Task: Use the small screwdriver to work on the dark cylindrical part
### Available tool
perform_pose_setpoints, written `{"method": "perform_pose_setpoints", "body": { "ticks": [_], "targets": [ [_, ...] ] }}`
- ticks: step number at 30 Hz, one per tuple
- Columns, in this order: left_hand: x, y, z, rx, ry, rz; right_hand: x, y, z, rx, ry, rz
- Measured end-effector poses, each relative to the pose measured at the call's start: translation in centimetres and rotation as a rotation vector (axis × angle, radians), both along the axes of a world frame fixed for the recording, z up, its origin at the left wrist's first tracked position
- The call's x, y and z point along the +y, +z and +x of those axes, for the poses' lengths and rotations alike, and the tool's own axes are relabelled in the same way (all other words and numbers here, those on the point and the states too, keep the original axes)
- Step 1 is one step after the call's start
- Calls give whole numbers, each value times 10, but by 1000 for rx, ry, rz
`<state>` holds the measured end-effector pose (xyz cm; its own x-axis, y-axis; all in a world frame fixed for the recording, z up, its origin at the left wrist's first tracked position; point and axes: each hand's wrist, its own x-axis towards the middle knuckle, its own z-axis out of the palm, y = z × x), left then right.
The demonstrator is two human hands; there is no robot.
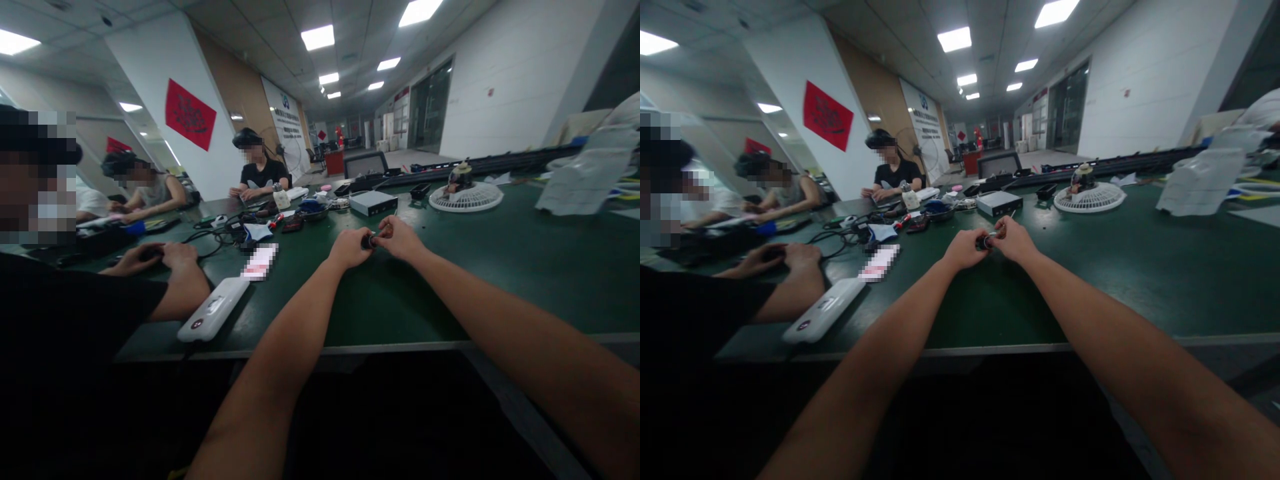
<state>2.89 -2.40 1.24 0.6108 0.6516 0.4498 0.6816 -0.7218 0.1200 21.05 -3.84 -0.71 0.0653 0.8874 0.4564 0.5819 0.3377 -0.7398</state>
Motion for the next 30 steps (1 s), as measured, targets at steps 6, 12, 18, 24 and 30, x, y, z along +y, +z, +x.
{"method": "perform_pose_setpoints", "body": {
  "ticks": [6,12,18,24,30],
  "targets": [
    [3,-2,-2,-17,96,27,-2,6,-3,140,10,12],
    [2,0,-3,-44,253,11,-9,13,-6,292,75,119],
    [1,0,-3,-53,313,19,-10,15,-6,439,125,79],
    [0,1,-2,-47,316,-17,-12,17,-8,482,151,76],
    [-1,0,-1,-43,289,-12,-14,18,-10,433,144,38]
  ]
}}
